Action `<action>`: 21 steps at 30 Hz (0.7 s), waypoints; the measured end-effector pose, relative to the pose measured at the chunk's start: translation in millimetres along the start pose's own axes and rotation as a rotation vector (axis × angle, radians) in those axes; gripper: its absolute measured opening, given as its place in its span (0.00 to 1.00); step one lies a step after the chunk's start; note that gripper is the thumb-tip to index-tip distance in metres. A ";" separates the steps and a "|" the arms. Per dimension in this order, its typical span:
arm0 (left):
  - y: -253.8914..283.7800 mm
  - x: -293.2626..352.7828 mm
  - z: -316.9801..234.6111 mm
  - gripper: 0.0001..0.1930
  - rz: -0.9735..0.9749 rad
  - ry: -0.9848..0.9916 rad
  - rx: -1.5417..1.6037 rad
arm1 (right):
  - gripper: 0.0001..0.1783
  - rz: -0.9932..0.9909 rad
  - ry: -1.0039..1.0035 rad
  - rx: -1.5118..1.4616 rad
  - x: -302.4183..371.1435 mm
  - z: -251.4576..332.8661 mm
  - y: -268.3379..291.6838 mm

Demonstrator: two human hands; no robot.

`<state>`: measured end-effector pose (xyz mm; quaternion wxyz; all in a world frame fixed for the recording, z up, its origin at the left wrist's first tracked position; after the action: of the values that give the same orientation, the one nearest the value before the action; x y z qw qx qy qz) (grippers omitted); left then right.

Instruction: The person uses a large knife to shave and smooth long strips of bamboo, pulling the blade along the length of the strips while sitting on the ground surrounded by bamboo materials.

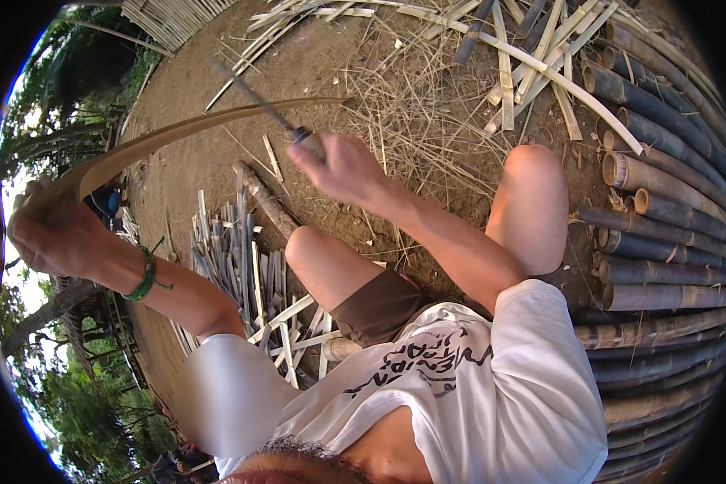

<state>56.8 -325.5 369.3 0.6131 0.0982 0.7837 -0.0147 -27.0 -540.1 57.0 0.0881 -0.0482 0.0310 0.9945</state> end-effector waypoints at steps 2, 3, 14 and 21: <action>12.4 -1.2 -5.2 0.13 0.020 0.063 0.023 | 0.26 0.002 0.184 0.041 16.3 31.6 -7.3; 17.0 -1.8 -5.8 0.14 0.029 0.094 0.034 | 0.27 -0.083 0.344 0.008 17.1 39.6 -10.7; 12.5 7.1 3.9 0.22 -0.016 0.119 0.133 | 0.29 -0.035 -0.347 -0.071 -19.0 -158.6 -21.4; 33.7 -7.7 5.3 0.17 -0.153 0.124 0.176 | 0.28 0.039 -0.068 -0.018 -38.1 -110.8 -22.6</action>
<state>69.5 -294.2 378.7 0.5494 0.0923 0.8211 -0.1242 24.3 -532.3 -50.3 0.0694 -0.0145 0.0199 0.9973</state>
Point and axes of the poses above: each hand's wrist, its own x-axis away from the middle knuckle, its own y-axis out of the back of the hand, z = x × y, the point moved 2 cm from there along -x, towards the middle knuckle, and after that the axes turned 4 degrees about -z, right-handed, at the moved point
